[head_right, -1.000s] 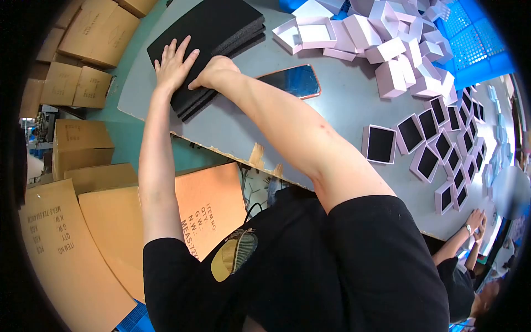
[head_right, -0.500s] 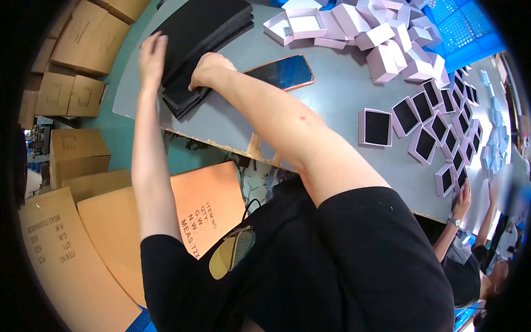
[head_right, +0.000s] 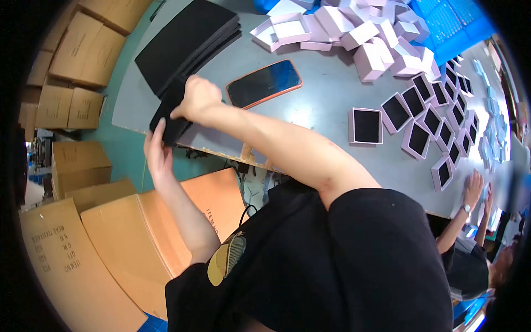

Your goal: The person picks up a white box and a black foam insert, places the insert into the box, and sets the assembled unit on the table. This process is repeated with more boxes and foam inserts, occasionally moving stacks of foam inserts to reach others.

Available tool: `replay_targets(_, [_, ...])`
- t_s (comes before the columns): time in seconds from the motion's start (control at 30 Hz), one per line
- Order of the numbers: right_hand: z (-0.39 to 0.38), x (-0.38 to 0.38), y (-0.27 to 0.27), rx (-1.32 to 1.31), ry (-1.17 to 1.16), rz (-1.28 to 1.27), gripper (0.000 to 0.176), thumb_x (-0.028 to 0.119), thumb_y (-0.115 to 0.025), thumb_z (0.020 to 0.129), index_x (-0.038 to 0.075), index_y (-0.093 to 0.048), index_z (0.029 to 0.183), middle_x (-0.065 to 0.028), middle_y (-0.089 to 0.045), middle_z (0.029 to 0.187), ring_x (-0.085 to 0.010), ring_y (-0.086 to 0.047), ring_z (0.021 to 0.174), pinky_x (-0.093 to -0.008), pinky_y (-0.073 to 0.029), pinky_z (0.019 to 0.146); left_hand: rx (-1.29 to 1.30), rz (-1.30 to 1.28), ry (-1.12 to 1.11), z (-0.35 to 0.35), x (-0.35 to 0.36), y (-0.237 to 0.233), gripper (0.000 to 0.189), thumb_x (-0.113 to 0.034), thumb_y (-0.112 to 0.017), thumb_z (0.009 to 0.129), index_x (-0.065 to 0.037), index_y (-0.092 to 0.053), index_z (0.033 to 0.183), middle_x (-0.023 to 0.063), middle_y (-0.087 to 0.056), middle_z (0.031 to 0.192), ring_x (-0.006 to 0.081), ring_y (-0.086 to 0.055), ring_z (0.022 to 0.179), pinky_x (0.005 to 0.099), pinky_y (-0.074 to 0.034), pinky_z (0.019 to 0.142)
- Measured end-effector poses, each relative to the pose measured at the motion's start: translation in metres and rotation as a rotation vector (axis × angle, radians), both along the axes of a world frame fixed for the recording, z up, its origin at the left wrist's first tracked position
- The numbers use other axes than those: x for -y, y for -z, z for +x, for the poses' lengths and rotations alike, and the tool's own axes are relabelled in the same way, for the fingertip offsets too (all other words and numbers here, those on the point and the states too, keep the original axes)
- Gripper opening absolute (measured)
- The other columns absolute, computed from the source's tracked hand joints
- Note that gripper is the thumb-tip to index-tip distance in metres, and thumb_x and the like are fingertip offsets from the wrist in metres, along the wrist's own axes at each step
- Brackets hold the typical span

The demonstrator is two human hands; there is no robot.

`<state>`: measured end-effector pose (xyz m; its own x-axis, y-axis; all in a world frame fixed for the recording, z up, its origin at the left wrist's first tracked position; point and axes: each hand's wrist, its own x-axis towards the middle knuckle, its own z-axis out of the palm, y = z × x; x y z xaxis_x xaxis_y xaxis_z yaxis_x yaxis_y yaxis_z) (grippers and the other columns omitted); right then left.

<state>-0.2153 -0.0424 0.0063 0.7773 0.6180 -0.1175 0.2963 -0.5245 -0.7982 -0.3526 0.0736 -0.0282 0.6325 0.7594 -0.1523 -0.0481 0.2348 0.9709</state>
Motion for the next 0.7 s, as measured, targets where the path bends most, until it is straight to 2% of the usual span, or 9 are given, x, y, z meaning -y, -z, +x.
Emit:
replay_targets(0.1, [-0.023, 0.065, -0.009, 0.028, -0.044, 0.149, 0.071, 0.037, -0.089, 0.058, -0.009, -0.057, 0.102, -0.0286, -0.066, 0.090, -0.0391, -0.067, 0.091, -0.0433, -0.053, 0.080, -0.010, 0.029, 0.159, -0.031, 0.041, -0.010, 0.051, -0.011, -0.070, 0.087, 0.008, -0.050, 0.129, 0.0132, -0.060, 0.121, 0.0207, -0.059, 0.110, 0.0338, -0.046, 0.097])
replay_targets(0.13, [-0.028, 0.094, -0.013, -0.076, -0.037, 0.158, 0.073, 0.036, -0.089, 0.059, -0.010, -0.055, 0.105, -0.0283, -0.066, 0.094, -0.0382, -0.066, 0.095, -0.0430, -0.052, 0.083, -0.027, 0.026, 0.114, -0.039, 0.061, -0.006, 0.055, -0.009, -0.073, 0.084, 0.007, -0.049, 0.130, 0.0135, -0.061, 0.119, 0.0209, -0.058, 0.110, 0.0346, -0.046, 0.098])
replay_targets(0.23, [-0.042, 0.170, 0.004, -0.140, 0.074, 0.255, 0.081, 0.035, -0.089, 0.062, -0.010, -0.051, 0.118, -0.0274, -0.063, 0.108, -0.0348, -0.062, 0.108, -0.0411, -0.048, 0.093, -0.062, -0.004, 0.373, -0.034, 0.121, -0.014, 0.060, -0.003, -0.074, 0.077, 0.005, -0.047, 0.130, 0.0143, -0.059, 0.121, 0.0201, -0.059, 0.109, 0.0345, -0.046, 0.098])
replay_targets(0.27, [-0.040, 0.195, 0.005, -0.386, 0.112, 0.206, 0.090, 0.037, -0.090, 0.062, -0.010, -0.048, 0.126, -0.0272, -0.061, 0.114, -0.0346, -0.059, 0.113, -0.0393, -0.045, 0.098, -0.079, -0.002, 0.460, -0.027, 0.133, -0.013, 0.061, -0.003, -0.074, 0.076, 0.005, -0.047, 0.130, 0.0144, -0.059, 0.121, 0.0202, -0.059, 0.109, 0.0340, -0.046, 0.097])
replay_targets(0.3, [-0.044, 0.216, 0.011, -0.324, 0.144, 0.271, 0.080, 0.033, -0.085, 0.072, -0.009, -0.047, 0.128, -0.0223, -0.062, 0.117, -0.0298, -0.060, 0.113, -0.0380, -0.045, 0.098, -0.090, 0.000, 0.538, -0.020, 0.145, -0.011, 0.062, -0.003, -0.074, 0.075, 0.004, -0.047, 0.131, 0.0145, -0.059, 0.120, 0.0203, -0.059, 0.108, 0.0336, -0.046, 0.097])
replay_targets(0.37, [-0.045, 0.247, 0.041, -0.515, 0.244, 0.527, 0.069, 0.033, -0.079, 0.080, -0.009, -0.049, 0.126, -0.0201, -0.064, 0.113, -0.0231, -0.063, 0.107, -0.0370, -0.050, 0.092, -0.099, 0.042, 0.598, 0.001, 0.167, -0.008, 0.069, -0.005, -0.074, 0.074, -0.001, -0.043, 0.136, 0.0137, -0.055, 0.117, 0.0211, -0.058, 0.106, 0.0316, -0.047, 0.093])
replay_targets(0.47, [-0.030, 0.279, 0.045, -0.957, 0.434, 0.853, 0.049, 0.028, -0.070, 0.091, -0.003, -0.053, 0.125, -0.0125, -0.065, 0.114, -0.0185, -0.063, 0.105, -0.0331, -0.051, 0.091, -0.105, -0.174, 0.760, 0.039, 0.180, -0.009, 0.074, -0.007, -0.070, 0.074, -0.005, -0.039, 0.141, 0.0125, -0.053, 0.115, 0.0209, -0.057, 0.103, 0.0323, -0.048, 0.091])
replay_targets(0.63, [-0.026, 0.304, 0.055, -0.840, 0.552, 0.912, 0.049, 0.030, -0.073, 0.088, 0.001, -0.055, 0.124, -0.0085, -0.065, 0.113, -0.0141, -0.061, 0.101, -0.0310, -0.050, 0.088, -0.215, -0.161, 1.038, 0.078, 0.188, -0.006, 0.072, -0.011, -0.072, 0.074, -0.007, -0.043, 0.139, 0.0105, -0.053, 0.115, 0.0196, -0.056, 0.106, 0.0325, -0.046, 0.092])
replay_targets(0.7, [-0.031, 0.316, 0.056, -0.810, 0.577, 0.874, 0.067, 0.034, -0.075, 0.085, 0.004, -0.046, 0.138, -0.0108, -0.062, 0.120, -0.0159, -0.061, 0.103, -0.0318, -0.051, 0.086, -0.262, -0.213, 1.109, 0.091, 0.186, -0.002, 0.071, -0.013, -0.071, 0.074, -0.007, -0.045, 0.139, 0.0100, -0.054, 0.117, 0.0194, -0.055, 0.107, 0.0323, -0.045, 0.094])
